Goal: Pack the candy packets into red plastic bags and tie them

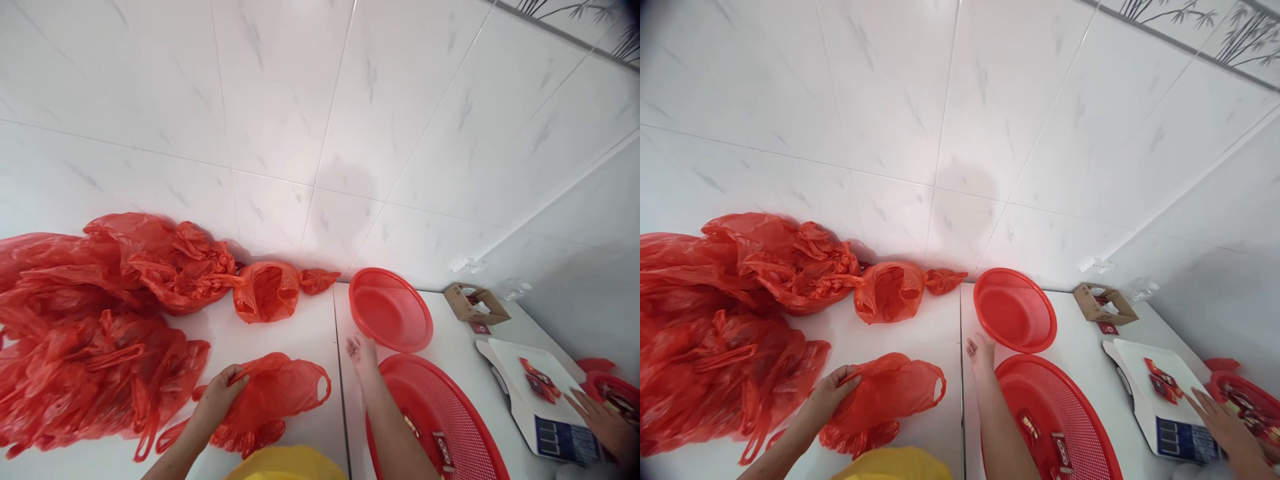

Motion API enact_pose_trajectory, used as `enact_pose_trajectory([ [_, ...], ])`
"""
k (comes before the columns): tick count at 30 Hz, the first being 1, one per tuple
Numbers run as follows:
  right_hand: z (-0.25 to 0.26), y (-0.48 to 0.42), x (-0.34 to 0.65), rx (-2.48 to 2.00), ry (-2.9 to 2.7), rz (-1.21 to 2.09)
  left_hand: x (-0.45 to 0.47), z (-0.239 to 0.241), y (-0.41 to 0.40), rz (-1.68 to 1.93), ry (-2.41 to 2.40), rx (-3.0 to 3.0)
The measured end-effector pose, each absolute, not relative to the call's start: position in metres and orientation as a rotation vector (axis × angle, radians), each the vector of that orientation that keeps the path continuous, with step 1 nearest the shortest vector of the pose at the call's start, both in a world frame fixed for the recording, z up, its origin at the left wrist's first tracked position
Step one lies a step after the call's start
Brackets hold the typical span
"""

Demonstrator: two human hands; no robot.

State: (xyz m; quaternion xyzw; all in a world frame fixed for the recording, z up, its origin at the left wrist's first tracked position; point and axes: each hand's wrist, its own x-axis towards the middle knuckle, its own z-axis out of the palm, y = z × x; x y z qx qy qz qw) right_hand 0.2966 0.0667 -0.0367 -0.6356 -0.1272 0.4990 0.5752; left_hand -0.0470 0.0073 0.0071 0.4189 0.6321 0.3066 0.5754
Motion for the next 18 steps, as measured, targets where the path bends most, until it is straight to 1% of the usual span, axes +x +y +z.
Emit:
enact_pose_trajectory([
  [3,-0.026,0.067,0.323,-1.465,-0.240,1.165,-0.045,-0.001,0.010,0.707,1.460,1.015],
  [8,-0.010,0.077,0.358,-1.513,-0.319,1.229,-0.043,-0.006,0.014,0.689,1.455,1.048],
  [14,-0.005,0.088,0.407,-1.656,-0.345,1.033,-0.047,0.001,0.010,0.740,1.427,1.004],
  [18,-0.006,0.071,0.415,-1.700,-0.439,0.979,-0.051,0.001,0.005,0.775,1.443,0.921],
])
